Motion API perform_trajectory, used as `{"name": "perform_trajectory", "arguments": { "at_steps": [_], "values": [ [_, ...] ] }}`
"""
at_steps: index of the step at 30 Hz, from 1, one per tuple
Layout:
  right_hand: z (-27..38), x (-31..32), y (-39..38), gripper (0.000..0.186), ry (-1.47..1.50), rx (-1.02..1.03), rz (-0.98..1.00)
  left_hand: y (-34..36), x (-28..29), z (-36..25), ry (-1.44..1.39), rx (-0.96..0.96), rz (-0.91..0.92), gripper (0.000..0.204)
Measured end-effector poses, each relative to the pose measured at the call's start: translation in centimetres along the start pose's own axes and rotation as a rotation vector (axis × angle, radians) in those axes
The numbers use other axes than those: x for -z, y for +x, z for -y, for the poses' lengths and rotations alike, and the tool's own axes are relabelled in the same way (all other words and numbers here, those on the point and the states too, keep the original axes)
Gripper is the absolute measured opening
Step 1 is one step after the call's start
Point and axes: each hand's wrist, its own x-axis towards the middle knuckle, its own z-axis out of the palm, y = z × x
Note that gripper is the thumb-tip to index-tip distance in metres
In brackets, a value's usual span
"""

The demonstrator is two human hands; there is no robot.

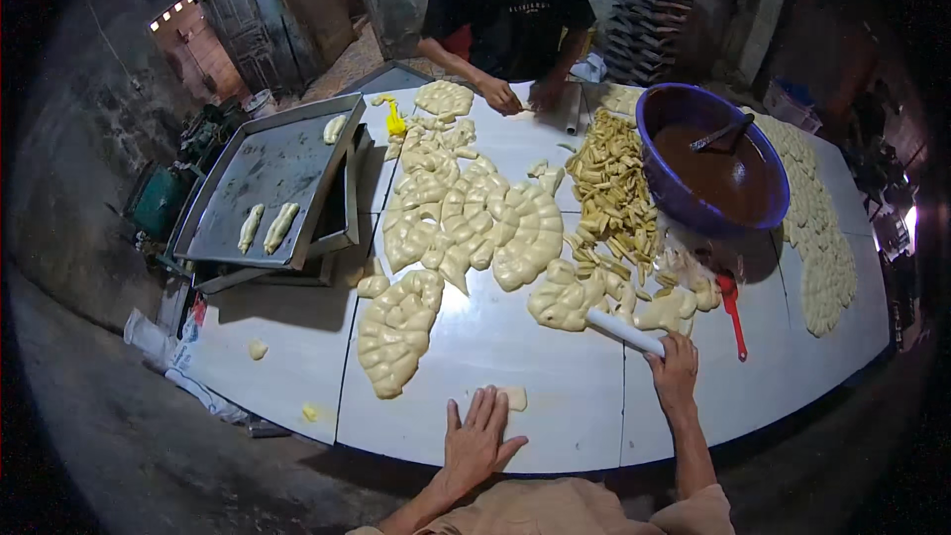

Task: The person flattens dough pieces on a table using a rolling pin and by hand, spreads chocolate filling onto the dough with a spatula, adds banana pieces, rolls the dough closed, and transfers the formed pastries onto a metal baking tray.

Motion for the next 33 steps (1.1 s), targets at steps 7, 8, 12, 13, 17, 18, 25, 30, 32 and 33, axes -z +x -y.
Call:
{"name": "perform_trajectory", "arguments": {
  "at_steps": [7,8,12,13,17,18,25,30,32,33],
  "values": [
    [1.8,0.8,-0.4,0.032,0.083,0.061,0.017,-0.2,-0.2,-0.1,0.039,0.058,0.075,0.085],
    [2.0,1.1,-0.4,0.033,0.043,0.053,0.048,-0.3,-0.2,0.2,0.041,0.045,0.065,0.085],
    [3.4,3.4,-0.8,0.037,0.09,0.03,0.114,-0.7,-0.1,0.6,0.04,0.011,0.035,0.082],
    [4.5,4.2,-0.8,0.036,0.108,0.015,0.082,-0.7,-0.1,0.7,0.021,0.007,0.02,0.081],
    [8.8,5.1,-1.6,0.033,0.19,0.051,0.179,-1.4,0.3,1.9,-0.121,0.013,-0.031,0.087],
    [9.9,4.6,-2.0,0.035,0.219,0.08,0.17,-2.0,-0.6,2.6,-0.149,0.036,-0.126,0.087],
    [17.6,0.9,-1.9,0.044,0.301,0.288,0.491,-2.5,-0.4,5.0,-0.069,-0.052,-0.318,0.097],
    [19.4,-2.0,-1.0,0.062,-0.002,0.248,0.513,2.2,1.5,4.9,0.009,0.113,-0.055,0.072],
    [19.6,-3.3,-0.3,0.063,-0.074,0.119,0.48,4.7,1.6,5.5,-0.024,0.161,-0.016,0.063],
    [19.6,-4.1,0.6,0.063,-0.082,0.108,0.494,6.2,1.8,5.8,-0.036,0.158,-0.002,0.063]
  ]
}}
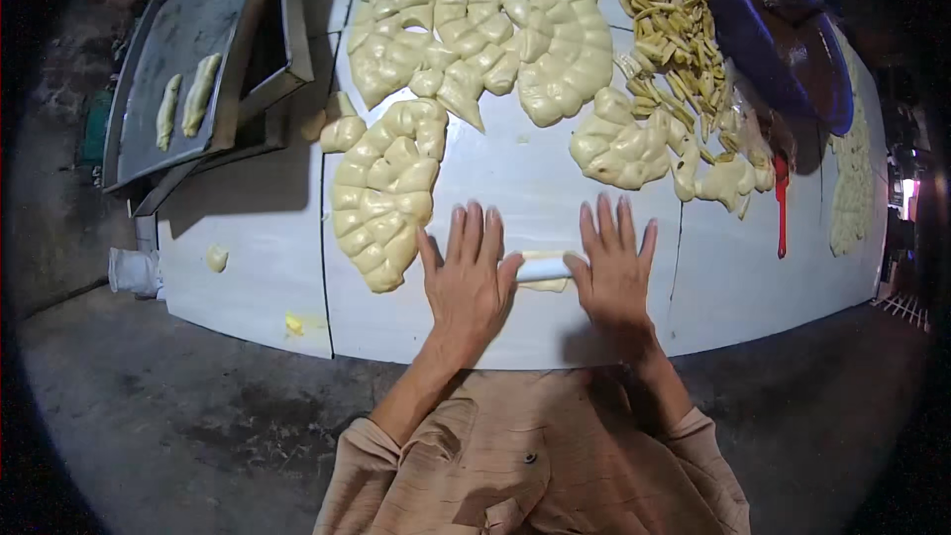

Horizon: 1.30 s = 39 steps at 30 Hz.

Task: The person flattens dough pieces on a table using a rolling pin and by hand, spreads chocolate filling onto the dough with a spatula, adds banana pieces, rolls the dough closed, and transfers the formed pastries onto a metal baking tray.

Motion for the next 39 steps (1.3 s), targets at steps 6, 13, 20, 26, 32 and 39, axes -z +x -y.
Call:
{"name": "perform_trajectory", "arguments": {
  "at_steps": [6,13,20,26,32,39],
  "values": [
    [-0.7,0.1,7.0,0.064,-0.154,-0.142,-0.217,7.7,0.7,0.7,0.091,-0.01,-0.153,0.058],
    [-2.0,2.4,6.1,0.065,0.252,0.329,-0.214,10.2,1.0,2.2,0.095,-0.13,-0.177,0.075],
    [-2.1,3.6,1.8,0.054,0.233,0.231,0.193,6.8,2.1,1.3,0.031,-0.283,-0.117,0.082],
    [-0.3,1.3,-0.1,0.06,-0.032,0.304,-0.099,2.5,0.3,1.2,0.048,-0.21,-0.146,0.063],
    [-0.2,-0.8,-6.5,0.057,-0.04,0.243,-0.126,-4.7,-0.3,-0.8,-0.052,-0.188,-0.024,0.068],
    [-1.0,-1.2,-4.4,0.048,0.152,0.385,-0.236,-5.6,1.0,0.2,0.026,-0.143,0.034,0.07]
  ]
}}
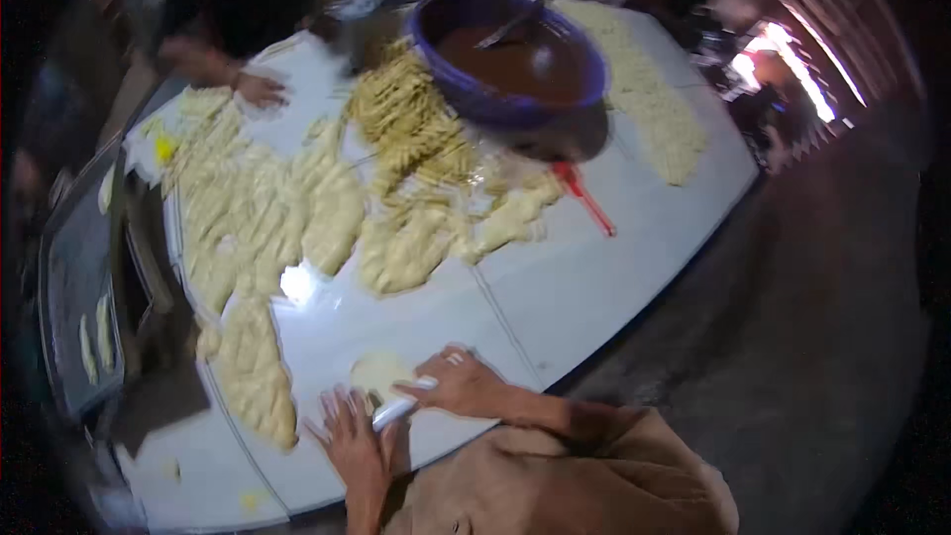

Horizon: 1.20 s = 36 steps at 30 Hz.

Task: The person flattens dough pieces on a table using a rolling pin and by hand, spreads chocolate filling onto the dough with a spatula, adds banana pieces, rolls the dough closed, and transfers the formed pastries onto a metal baking tray.

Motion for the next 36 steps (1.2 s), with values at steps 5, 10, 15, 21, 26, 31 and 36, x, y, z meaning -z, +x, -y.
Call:
{"name": "perform_trajectory", "arguments": {
  "at_steps": [5,10,15,21,26,31,36],
  "values": [
    [-0.7,2.0,2.6,0.062,-0.055,-0.025,0.084,3.6,-1.0,-0.1,-0.004,0.044,0.02,0.07],
    [-1.1,0.2,3.8,0.06,-0.118,-0.185,0.127,5.8,-0.2,0.0,0.067,-0.029,-0.151,0.06],
    [-4.0,0.2,7.9,0.061,-0.204,-0.246,0.072,12.5,0.3,1.9,-0.038,0.116,0.004,0.059],
    [-6.7,1.2,13.0,0.061,-0.17,-0.263,-0.017,16.9,0.8,3.0,0.121,0.165,-0.058,0.065],
    [-7.4,0.5,12.5,0.067,0.036,-0.072,-0.172,17.4,-0.9,5.3,0.111,0.101,-0.114,0.069],
    [-5.9,0.7,6.7,0.058,0.103,0.012,-0.06,14.5,-0.2,4.4,0.033,0.055,-0.111,0.07],
    [-6.2,1.0,6.3,0.037,0.083,0.052,0.044,13.9,1.2,3.1,0.028,0.07,-0.083,0.071]
  ]
}}
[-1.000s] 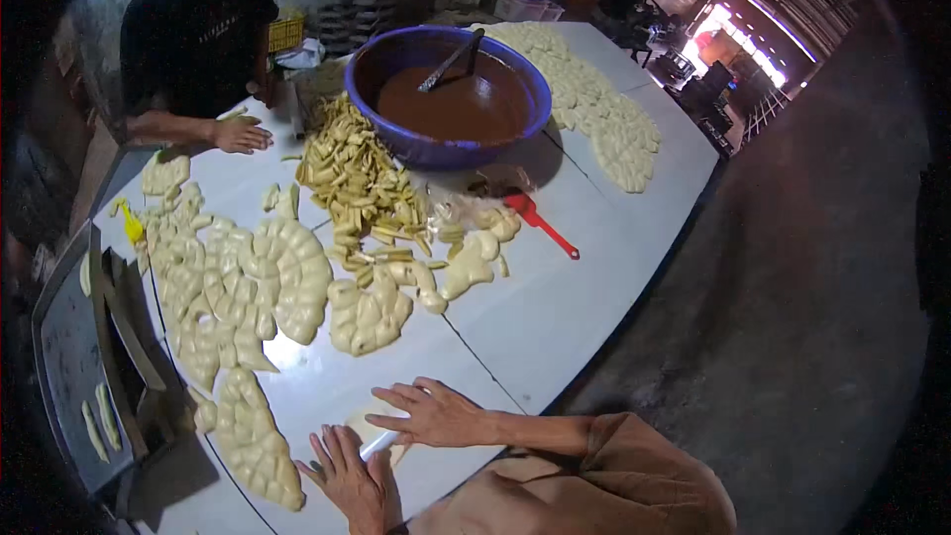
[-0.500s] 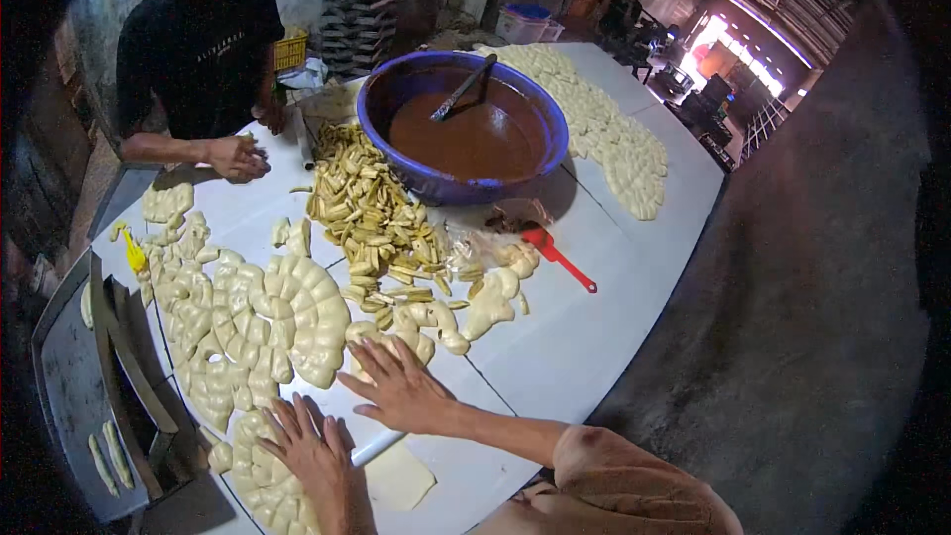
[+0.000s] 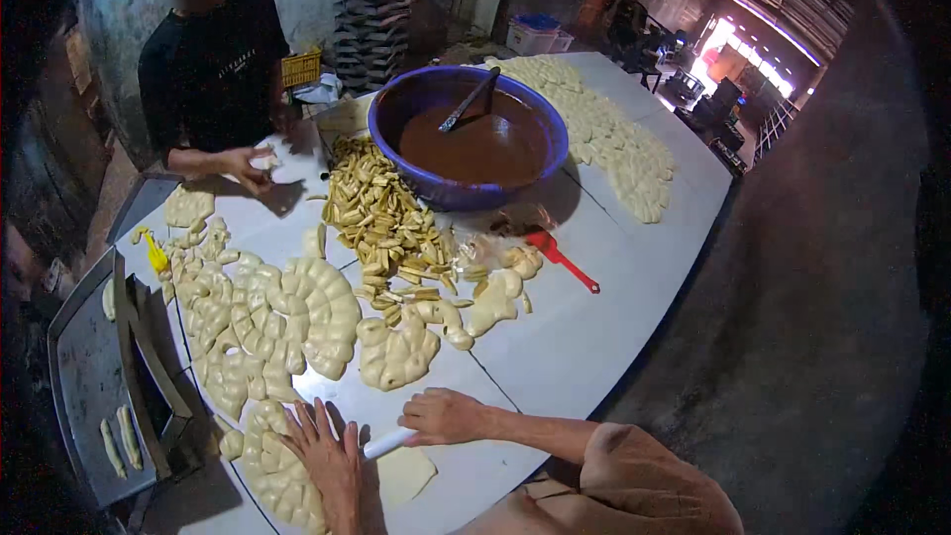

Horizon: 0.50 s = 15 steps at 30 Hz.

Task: The person flattens dough pieces on a table using a rolling pin and by hand, spreads chocolate filling onto the dough with a spatula, adds banana pieces, rolls the dough closed, and transfers the formed pastries onto a metal baking tray.

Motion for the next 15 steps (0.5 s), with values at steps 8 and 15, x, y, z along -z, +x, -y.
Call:
{"name": "perform_trajectory", "arguments": {
  "at_steps": [8,15],
  "values": [
    [1.8,1.4,-2.2,0.038,0.084,0.013,0.056,-3.8,0.5,-0.2,-0.022,-0.066,0.063,0.084],
    [2.9,-0.2,-1.7,0.055,-0.108,-0.169,-0.165,-4.5,-0.5,-0.4,0.016,-0.096,-0.04,0.087]
  ]
}}
